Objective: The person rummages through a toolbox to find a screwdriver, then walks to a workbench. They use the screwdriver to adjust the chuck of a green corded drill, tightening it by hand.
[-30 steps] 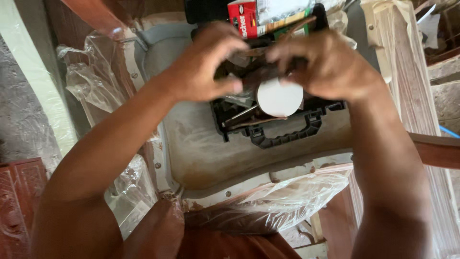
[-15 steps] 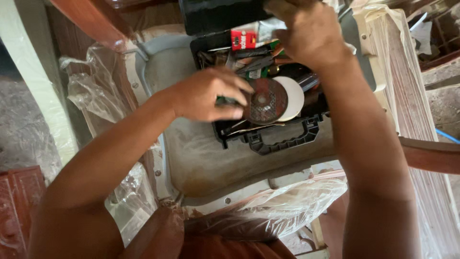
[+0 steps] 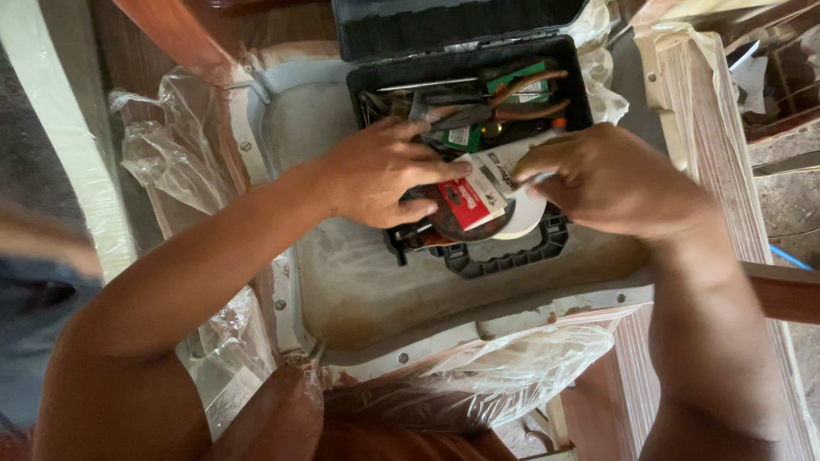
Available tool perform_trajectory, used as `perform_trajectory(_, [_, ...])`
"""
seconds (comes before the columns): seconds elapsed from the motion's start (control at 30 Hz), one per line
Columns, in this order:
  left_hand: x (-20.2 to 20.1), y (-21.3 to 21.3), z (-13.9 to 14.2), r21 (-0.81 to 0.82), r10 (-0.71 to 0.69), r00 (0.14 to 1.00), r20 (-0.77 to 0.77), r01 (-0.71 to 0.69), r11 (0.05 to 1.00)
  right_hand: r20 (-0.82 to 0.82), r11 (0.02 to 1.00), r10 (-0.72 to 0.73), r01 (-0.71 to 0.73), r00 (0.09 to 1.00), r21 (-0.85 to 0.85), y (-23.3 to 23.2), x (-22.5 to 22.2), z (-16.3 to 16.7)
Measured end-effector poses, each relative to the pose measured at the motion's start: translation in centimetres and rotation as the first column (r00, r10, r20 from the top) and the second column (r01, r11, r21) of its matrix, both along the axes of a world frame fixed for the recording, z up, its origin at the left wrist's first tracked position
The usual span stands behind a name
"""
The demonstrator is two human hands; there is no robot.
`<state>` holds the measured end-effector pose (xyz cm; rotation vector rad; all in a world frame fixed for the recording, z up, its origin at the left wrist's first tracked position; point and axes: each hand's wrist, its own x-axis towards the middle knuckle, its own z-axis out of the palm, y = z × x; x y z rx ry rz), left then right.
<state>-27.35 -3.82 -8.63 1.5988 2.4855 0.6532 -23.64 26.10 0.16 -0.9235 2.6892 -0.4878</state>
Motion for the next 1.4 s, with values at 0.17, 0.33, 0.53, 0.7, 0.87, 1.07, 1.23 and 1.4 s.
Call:
perform_trajectory(0.17, [0.0,-0.1,0.5,0.046,-0.047,0.993,-0.105,0.052,0.998,0.064,0.975,-0.215,0.218,0.975,-0.038,-1.9,-3.3,2.8])
perform_trajectory(0.33, [0.1,-0.2,1.0,0.097,-0.084,0.996,-0.005,0.084,0.992,-0.064,0.972,-0.134,0.144,0.989,0.184,-6.6,-6.7,-1.3])
perform_trajectory(0.53, [0.0,-1.0,0.6,0.297,0.05,0.994,-0.099,-0.018,0.955,-0.022,0.99,-0.098,0.1,0.995,0.098,-5.4,-5.5,-2.5])
perform_trajectory(0.7, [-0.6,-1.4,-0.5,0.242,0.328,0.917,-0.227,-0.273,0.931,0.076,0.99,-0.02,0.03,0.997,-0.14,-3.6,-3.8,-1.4])
perform_trajectory(0.87, [-0.9,-0.6,-1.0,0.139,0.379,0.878,-0.293,-0.353,0.925,0.015,0.992,-0.112,0.113,0.994,-0.05,-3.1,-2.4,-2.4])
perform_trajectory(1.07, [-0.6,-0.1,-0.4,-0.013,0.121,0.982,-0.148,-0.124,0.992,-0.322,0.955,-0.118,0.019,0.939,-0.296,-3.5,-0.5,-3.2])
perform_trajectory(1.23, [-0.1,-0.2,0.4,-0.025,-0.058,0.998,0.028,0.059,0.998,-0.227,0.977,-0.054,0.004,0.972,-0.213,-3.7,-0.9,-2.4])
perform_trajectory(1.4, [0.1,-0.1,0.9,-0.016,-0.127,0.991,0.047,0.128,0.992,-0.054,0.999,-0.047,0.048,0.997,0.021,-4.9,-1.8,-1.3])
